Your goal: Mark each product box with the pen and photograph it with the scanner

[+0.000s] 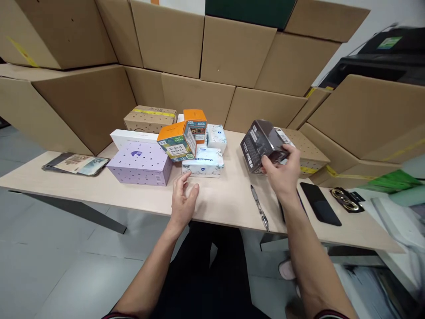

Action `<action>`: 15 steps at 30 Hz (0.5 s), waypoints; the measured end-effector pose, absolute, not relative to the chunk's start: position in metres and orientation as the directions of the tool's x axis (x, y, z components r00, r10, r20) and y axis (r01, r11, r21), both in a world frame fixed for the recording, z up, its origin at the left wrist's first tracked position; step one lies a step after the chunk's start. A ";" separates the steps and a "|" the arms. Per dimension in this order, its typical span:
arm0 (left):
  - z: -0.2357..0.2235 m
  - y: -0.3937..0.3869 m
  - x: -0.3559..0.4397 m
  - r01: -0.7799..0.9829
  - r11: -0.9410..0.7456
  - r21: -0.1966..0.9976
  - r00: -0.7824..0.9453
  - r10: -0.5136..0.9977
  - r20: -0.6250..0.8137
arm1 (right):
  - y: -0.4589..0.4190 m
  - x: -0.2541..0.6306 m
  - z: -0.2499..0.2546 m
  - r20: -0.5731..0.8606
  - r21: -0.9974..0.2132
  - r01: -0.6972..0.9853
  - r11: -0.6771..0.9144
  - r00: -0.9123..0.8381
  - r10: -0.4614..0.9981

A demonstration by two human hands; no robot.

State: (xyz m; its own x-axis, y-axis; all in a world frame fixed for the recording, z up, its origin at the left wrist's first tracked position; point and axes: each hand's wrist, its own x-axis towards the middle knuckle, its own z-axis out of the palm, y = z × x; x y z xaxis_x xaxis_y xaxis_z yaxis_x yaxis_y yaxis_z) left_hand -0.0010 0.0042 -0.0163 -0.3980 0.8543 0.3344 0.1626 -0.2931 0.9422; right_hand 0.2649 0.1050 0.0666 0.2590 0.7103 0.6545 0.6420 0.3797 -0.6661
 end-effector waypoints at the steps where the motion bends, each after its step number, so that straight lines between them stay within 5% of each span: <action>1: -0.018 0.004 -0.001 0.178 -0.294 0.939 -0.395 0.853 0.342 | 0.115 0.264 0.062 0.662 -0.616 0.711 0.340 0.232 0.713; 5: -0.017 0.003 -0.002 0.316 -0.316 0.894 -0.397 0.812 0.428 | 0.131 0.258 0.051 0.560 -0.463 0.876 0.132 0.174 0.810; 8: 0.001 0.005 -0.009 0.625 -0.327 0.709 -0.404 0.641 0.653 | 0.124 0.256 0.052 0.519 -0.391 0.919 0.050 0.175 0.837; 11: 0.038 0.015 -0.023 0.832 -0.177 0.525 -0.370 0.528 0.765 | 0.109 0.257 0.055 0.585 -0.384 0.912 0.142 0.122 0.801; 15: 0.085 0.041 -0.040 0.846 0.039 0.532 -0.430 0.639 0.638 | 0.074 0.246 0.050 0.633 -0.470 0.811 0.348 0.034 0.774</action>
